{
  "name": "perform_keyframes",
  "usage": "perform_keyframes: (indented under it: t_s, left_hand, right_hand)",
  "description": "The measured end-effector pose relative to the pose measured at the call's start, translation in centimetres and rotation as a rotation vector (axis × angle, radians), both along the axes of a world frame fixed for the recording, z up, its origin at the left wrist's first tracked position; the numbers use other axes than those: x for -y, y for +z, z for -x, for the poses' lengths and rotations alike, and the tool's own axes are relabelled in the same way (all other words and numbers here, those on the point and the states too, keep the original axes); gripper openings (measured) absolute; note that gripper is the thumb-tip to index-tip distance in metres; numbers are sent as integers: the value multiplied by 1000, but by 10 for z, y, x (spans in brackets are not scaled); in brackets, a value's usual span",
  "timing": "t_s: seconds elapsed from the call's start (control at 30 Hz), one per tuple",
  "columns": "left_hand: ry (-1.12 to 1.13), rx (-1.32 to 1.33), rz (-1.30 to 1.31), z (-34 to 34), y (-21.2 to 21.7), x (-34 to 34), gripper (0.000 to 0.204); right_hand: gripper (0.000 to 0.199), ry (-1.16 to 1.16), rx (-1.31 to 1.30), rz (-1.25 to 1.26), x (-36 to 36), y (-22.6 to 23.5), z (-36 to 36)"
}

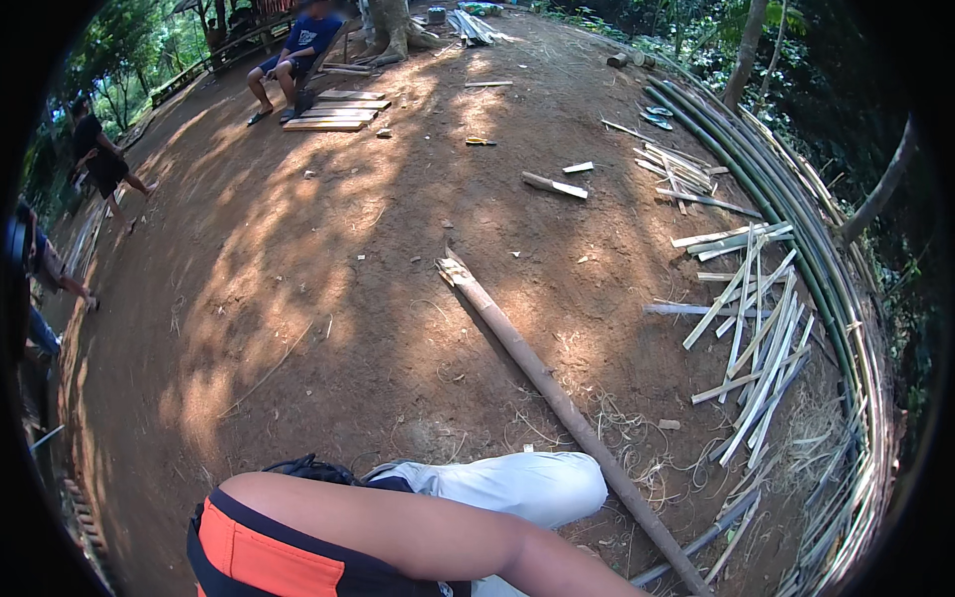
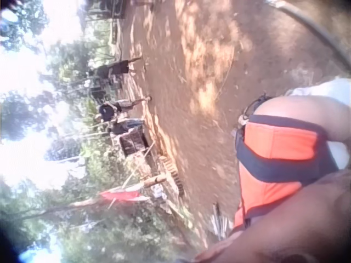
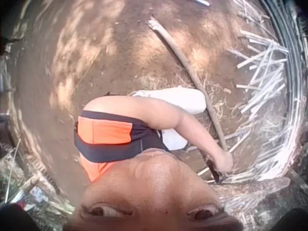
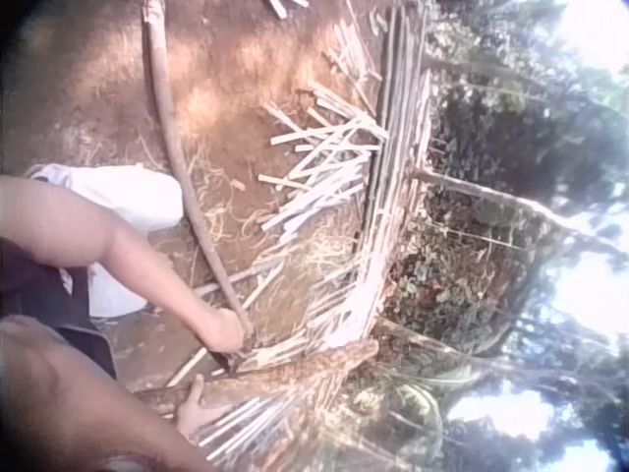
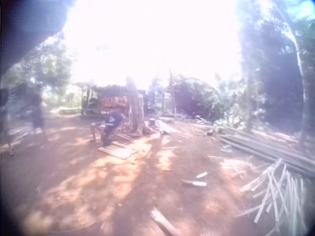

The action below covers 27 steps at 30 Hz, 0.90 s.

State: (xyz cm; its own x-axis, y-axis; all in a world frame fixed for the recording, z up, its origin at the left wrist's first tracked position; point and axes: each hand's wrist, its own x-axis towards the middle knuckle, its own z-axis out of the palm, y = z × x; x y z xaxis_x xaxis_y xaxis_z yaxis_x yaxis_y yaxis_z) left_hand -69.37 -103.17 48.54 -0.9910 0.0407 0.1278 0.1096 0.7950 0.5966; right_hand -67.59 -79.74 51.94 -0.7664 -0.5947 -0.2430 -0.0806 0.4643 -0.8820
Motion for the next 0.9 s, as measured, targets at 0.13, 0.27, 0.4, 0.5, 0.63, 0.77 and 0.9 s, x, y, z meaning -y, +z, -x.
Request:
perform_keyframes:
  t_s: [0.13, 0.27, 0.4, 0.5, 0.63, 0.77, 0.9]
  left_hand:
    - [21, -278, 193, -6, -24, 14, 26]
    - [-7, -131, 168, -10, -3, 7, 22]
    - [3, -41, 127, -6, -11, 7, 21]
    - [-30, -24, 194, -2, -9, 8, 21]
    - [-348, 763, 192, 50, 25, 19, 19]
    - [66, 24, 130, -20, 1, 10, 16]
    - [-6, 117, -82, -44, 5, 38, 19]
  right_hand:
    - [91, -66, 34, -15, 15, 5, -5]
    - [91, -212, -91, -159, -7, -14, 4]
    - [92, -12, -193, -256, -5, -2, 16]
    - [87, 23, -264, -257, 9, 12, 14]
    - [68, -102, -221, -34, 5, 18, -3]
    - [81, -272, -68, -132, -4, 18, -12]
    - [62, -256, 281, -73, 12, 6, -5]
